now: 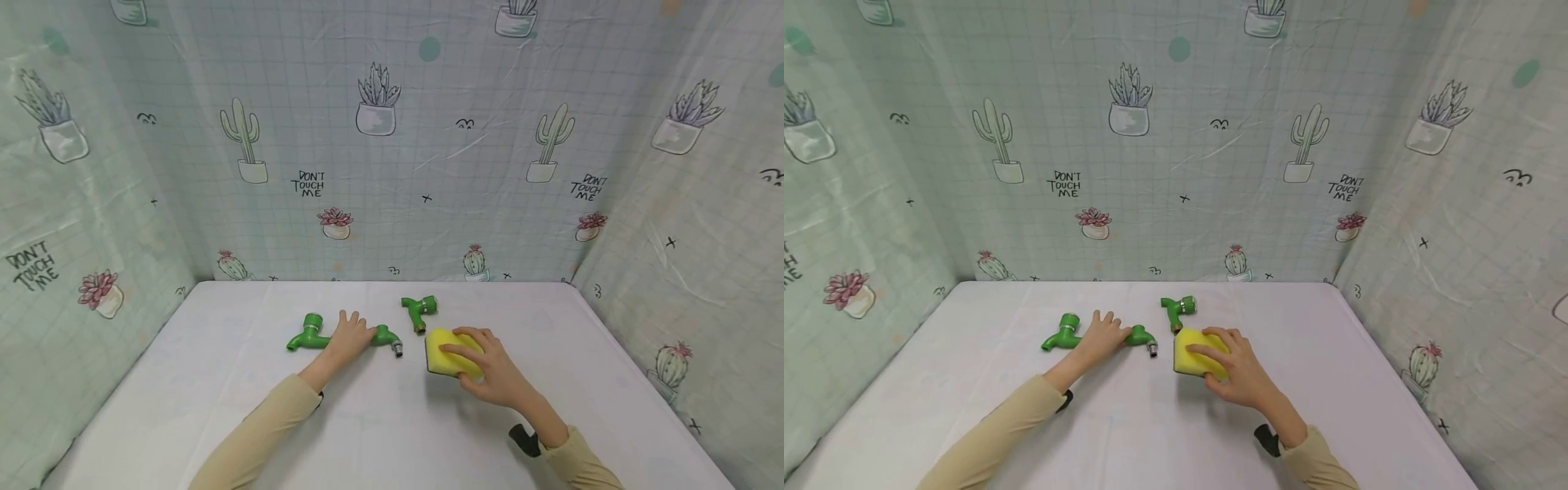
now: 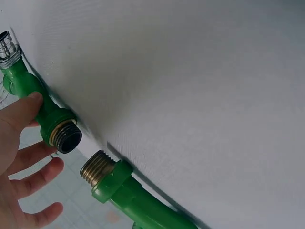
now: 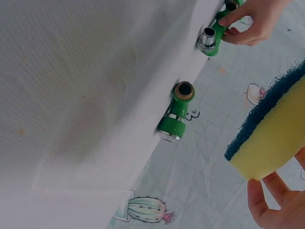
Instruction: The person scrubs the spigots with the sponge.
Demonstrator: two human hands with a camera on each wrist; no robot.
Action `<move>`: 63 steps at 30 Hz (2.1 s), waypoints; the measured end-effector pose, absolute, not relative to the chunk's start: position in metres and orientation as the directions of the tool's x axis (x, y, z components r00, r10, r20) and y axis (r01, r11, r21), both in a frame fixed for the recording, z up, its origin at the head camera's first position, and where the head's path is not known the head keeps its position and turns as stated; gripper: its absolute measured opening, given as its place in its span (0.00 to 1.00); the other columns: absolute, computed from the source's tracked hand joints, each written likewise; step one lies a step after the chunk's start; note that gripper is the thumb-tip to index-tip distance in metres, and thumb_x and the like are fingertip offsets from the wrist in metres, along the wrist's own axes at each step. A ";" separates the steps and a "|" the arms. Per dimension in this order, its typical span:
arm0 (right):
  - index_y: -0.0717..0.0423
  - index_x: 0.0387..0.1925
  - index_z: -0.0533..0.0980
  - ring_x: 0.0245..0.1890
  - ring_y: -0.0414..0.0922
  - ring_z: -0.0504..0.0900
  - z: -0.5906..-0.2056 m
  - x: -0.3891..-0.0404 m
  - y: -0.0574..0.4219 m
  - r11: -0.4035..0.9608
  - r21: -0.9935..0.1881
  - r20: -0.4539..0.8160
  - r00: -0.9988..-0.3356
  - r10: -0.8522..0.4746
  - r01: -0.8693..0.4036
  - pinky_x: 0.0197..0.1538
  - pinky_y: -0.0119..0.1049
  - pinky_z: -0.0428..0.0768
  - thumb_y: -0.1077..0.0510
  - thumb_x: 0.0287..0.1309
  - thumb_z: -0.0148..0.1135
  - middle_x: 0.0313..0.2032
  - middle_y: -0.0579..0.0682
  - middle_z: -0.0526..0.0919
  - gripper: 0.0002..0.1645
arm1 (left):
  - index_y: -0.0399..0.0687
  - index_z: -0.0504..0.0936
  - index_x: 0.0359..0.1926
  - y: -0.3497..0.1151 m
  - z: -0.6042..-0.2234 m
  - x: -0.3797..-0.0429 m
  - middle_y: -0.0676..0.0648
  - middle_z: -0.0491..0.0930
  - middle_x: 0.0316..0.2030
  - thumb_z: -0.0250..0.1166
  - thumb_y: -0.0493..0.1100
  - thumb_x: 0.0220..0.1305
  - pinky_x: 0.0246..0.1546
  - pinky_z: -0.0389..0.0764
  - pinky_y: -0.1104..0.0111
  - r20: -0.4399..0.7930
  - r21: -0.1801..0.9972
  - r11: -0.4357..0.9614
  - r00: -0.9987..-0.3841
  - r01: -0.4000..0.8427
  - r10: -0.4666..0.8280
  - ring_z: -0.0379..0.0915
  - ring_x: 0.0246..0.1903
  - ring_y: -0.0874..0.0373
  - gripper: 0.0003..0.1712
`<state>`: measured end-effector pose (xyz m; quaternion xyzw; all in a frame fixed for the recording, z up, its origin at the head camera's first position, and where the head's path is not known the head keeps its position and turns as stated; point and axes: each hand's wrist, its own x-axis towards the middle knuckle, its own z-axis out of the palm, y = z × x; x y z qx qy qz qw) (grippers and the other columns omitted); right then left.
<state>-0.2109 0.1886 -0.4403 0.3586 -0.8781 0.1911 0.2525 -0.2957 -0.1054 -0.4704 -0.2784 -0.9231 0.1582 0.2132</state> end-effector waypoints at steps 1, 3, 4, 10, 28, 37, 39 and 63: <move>0.32 0.52 0.70 0.47 0.44 0.66 -0.440 -0.211 0.189 0.672 -0.152 0.581 -0.615 -0.532 -0.725 0.43 0.49 0.68 0.58 0.38 0.64 0.54 0.49 0.69 0.35 | 0.57 0.79 0.36 -0.104 -0.470 -0.296 0.47 0.80 0.28 0.60 0.49 0.55 0.44 0.69 0.51 0.309 -0.399 0.800 -0.756 0.448 0.577 0.72 0.36 0.51 0.08; 0.32 0.52 0.70 0.47 0.44 0.66 -0.440 -0.212 0.189 0.673 -0.151 0.583 -0.615 -0.531 -0.724 0.43 0.49 0.68 0.58 0.38 0.64 0.54 0.49 0.70 0.35 | 0.58 0.79 0.37 -0.101 -0.469 -0.298 0.47 0.80 0.29 0.61 0.51 0.54 0.44 0.69 0.50 0.306 -0.374 0.810 -0.764 0.452 0.568 0.72 0.37 0.50 0.09; 0.32 0.52 0.70 0.47 0.44 0.66 -0.440 -0.212 0.189 0.673 -0.150 0.585 -0.614 -0.530 -0.724 0.43 0.49 0.68 0.58 0.38 0.64 0.54 0.49 0.70 0.35 | 0.59 0.79 0.38 -0.100 -0.469 -0.298 0.47 0.81 0.30 0.61 0.52 0.54 0.45 0.69 0.50 0.301 -0.355 0.817 -0.771 0.455 0.561 0.73 0.37 0.50 0.10; 0.33 0.52 0.71 0.47 0.44 0.66 -0.441 -0.214 0.188 0.666 -0.156 0.595 -0.607 -0.526 -0.730 0.43 0.49 0.68 0.58 0.38 0.64 0.53 0.50 0.70 0.34 | 0.60 0.80 0.41 -0.100 -0.469 -0.305 0.46 0.81 0.32 0.62 0.54 0.51 0.46 0.67 0.46 0.286 -0.231 0.855 -0.807 0.465 0.516 0.73 0.38 0.48 0.15; 0.34 0.51 0.71 0.48 0.45 0.65 -0.441 -0.212 0.202 0.707 -0.248 0.574 -0.688 -0.444 -0.662 0.45 0.50 0.68 0.61 0.38 0.64 0.54 0.49 0.69 0.34 | 0.50 0.80 0.38 -0.094 -0.452 -0.310 0.45 0.79 0.32 0.59 0.53 0.57 0.42 0.64 0.41 0.349 -0.015 0.856 -0.799 0.517 0.489 0.73 0.34 0.47 0.14; 0.35 0.50 0.72 0.49 0.47 0.65 -0.440 -0.211 0.210 0.722 -0.281 0.573 -0.714 -0.402 -0.633 0.46 0.51 0.69 0.61 0.38 0.64 0.53 0.50 0.69 0.33 | 0.49 0.78 0.39 -0.054 -0.453 -0.326 0.46 0.78 0.33 0.56 0.52 0.60 0.39 0.67 0.46 0.455 -0.046 0.837 -0.734 0.546 0.504 0.71 0.33 0.49 0.14; 0.36 0.50 0.72 0.50 0.47 0.65 -0.440 -0.210 0.212 0.721 -0.295 0.574 -0.719 -0.391 -0.627 0.46 0.51 0.69 0.61 0.38 0.64 0.53 0.50 0.69 0.32 | 0.49 0.77 0.39 -0.046 -0.454 -0.329 0.46 0.78 0.35 0.56 0.52 0.60 0.41 0.67 0.45 0.436 -0.039 0.836 -0.743 0.548 0.507 0.71 0.35 0.49 0.14; 0.36 0.50 0.72 0.50 0.46 0.64 -0.444 -0.206 0.221 0.713 -0.350 0.580 -0.738 -0.344 -0.607 0.46 0.52 0.68 0.63 0.37 0.65 0.53 0.50 0.68 0.33 | 0.52 0.55 0.66 -0.009 -0.464 -0.342 0.46 0.59 0.65 0.46 0.66 0.60 0.57 0.53 0.40 0.090 -0.069 0.899 -0.895 0.432 0.437 0.47 0.66 0.43 0.38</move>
